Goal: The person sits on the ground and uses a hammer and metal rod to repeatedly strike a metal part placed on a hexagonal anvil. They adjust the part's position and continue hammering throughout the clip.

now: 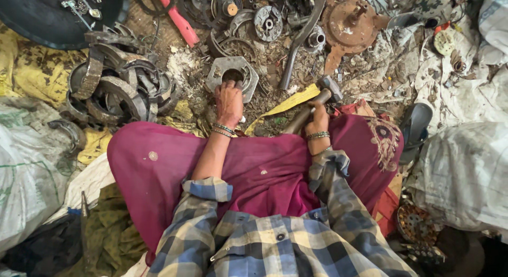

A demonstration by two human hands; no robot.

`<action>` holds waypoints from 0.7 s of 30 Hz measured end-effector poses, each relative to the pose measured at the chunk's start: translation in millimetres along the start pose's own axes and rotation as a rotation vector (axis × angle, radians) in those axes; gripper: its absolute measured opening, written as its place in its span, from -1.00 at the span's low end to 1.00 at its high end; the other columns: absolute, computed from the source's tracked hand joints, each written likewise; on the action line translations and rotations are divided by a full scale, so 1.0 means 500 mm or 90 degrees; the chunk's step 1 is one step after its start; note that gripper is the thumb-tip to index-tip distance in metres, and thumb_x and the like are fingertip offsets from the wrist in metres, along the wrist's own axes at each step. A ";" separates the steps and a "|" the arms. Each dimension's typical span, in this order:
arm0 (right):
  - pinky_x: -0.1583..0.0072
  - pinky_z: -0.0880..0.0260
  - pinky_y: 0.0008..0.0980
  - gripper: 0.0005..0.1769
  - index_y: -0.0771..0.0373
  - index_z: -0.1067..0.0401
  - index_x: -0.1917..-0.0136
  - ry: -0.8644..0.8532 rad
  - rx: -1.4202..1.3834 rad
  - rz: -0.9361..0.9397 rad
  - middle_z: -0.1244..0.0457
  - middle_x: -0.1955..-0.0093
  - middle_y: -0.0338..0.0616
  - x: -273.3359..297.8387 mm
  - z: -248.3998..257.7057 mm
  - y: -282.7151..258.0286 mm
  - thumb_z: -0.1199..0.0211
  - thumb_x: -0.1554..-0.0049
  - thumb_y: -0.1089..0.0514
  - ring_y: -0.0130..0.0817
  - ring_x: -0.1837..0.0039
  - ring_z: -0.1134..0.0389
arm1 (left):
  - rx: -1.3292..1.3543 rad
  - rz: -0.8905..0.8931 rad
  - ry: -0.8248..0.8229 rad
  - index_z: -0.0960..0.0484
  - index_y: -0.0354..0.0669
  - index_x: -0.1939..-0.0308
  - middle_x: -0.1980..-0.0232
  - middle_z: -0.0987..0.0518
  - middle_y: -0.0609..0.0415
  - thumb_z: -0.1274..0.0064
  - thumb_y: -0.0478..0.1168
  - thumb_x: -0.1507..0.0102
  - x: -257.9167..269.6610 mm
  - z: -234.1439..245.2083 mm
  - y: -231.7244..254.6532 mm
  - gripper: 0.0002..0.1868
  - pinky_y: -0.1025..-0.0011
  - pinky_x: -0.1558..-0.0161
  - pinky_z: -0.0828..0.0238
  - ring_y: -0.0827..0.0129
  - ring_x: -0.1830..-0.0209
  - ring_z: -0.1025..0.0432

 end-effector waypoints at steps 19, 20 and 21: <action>0.22 -0.50 -0.33 -0.40 0.45 -0.15 -0.37 -0.263 0.329 0.480 -0.31 0.07 -0.04 0.303 -0.176 -0.122 -0.30 -0.17 0.21 -0.34 0.23 -0.39 | -0.032 -0.001 -0.001 -0.76 -0.03 0.20 0.06 -0.61 -0.05 -0.02 -0.24 -0.26 -0.014 0.055 0.017 -0.82 -0.06 -0.09 -0.17 0.08 -0.08 -0.45; 0.21 -0.50 -0.32 -0.33 0.46 -0.09 -0.44 -0.298 0.343 0.509 -0.31 0.05 -0.03 0.342 -0.191 -0.130 -0.30 -0.18 0.22 -0.32 0.22 -0.40 | -0.036 0.004 -0.006 -0.76 -0.03 0.24 0.07 -0.61 -0.04 -0.03 -0.23 -0.26 -0.013 0.056 0.018 -0.83 -0.06 -0.08 -0.17 0.08 -0.07 -0.45; 0.12 -0.56 -0.30 -0.31 0.45 -0.03 -0.48 -0.348 0.341 0.528 -0.31 0.00 0.00 0.374 -0.208 -0.134 -0.28 -0.21 0.23 -0.28 0.14 -0.43 | -0.039 0.008 -0.011 -0.76 -0.04 0.28 0.08 -0.61 -0.04 -0.04 -0.23 -0.26 -0.011 0.056 0.019 -0.83 -0.06 -0.08 -0.17 0.08 -0.06 -0.46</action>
Point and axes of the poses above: each hand's wrist, its own x-axis away from the middle knuckle, its own z-axis out of the back of the hand, y = z × x, the point moved 5 cm from there along -x, towards the middle knuckle
